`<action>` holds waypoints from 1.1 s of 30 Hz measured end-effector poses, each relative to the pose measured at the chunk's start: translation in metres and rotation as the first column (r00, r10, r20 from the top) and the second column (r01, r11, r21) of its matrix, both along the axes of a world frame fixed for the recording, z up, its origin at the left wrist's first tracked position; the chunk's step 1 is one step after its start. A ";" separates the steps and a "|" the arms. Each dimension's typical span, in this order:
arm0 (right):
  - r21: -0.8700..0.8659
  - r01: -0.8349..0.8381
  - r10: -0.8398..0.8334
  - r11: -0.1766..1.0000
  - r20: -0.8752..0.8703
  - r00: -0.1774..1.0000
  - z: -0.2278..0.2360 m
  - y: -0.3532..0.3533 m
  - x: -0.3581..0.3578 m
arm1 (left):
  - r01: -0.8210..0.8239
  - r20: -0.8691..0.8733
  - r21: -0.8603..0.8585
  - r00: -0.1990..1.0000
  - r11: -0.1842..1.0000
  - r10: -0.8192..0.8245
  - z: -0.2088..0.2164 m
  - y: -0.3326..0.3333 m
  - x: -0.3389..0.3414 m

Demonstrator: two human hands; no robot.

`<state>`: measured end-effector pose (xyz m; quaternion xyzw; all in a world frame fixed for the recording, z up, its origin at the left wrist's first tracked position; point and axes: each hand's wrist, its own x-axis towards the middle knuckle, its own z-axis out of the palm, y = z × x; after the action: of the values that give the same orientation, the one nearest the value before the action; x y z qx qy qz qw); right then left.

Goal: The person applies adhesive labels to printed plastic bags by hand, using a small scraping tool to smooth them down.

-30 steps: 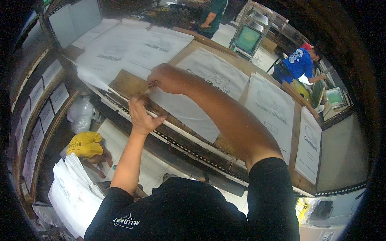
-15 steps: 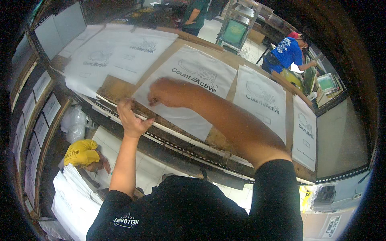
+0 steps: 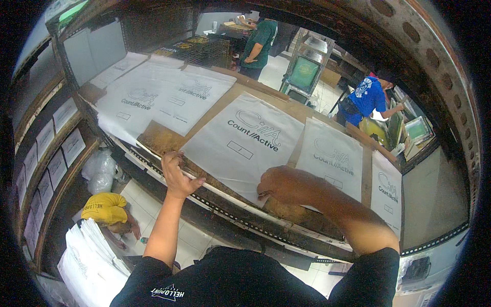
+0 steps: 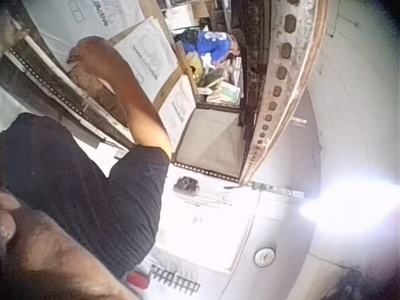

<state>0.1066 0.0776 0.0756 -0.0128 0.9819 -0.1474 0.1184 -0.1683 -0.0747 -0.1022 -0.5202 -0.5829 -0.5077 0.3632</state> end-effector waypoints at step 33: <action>-0.103 -0.066 0.021 0.993 -0.389 0.921 0.014 -0.008 -0.151 | 0.020 -0.010 -0.011 1.000 1.000 -0.020 0.003 -0.003 -0.003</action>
<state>-0.0444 0.0696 0.0895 -0.0703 0.9754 -0.1950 -0.0754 -0.1714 -0.0778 -0.0994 -0.5304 -0.5787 -0.5054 0.3582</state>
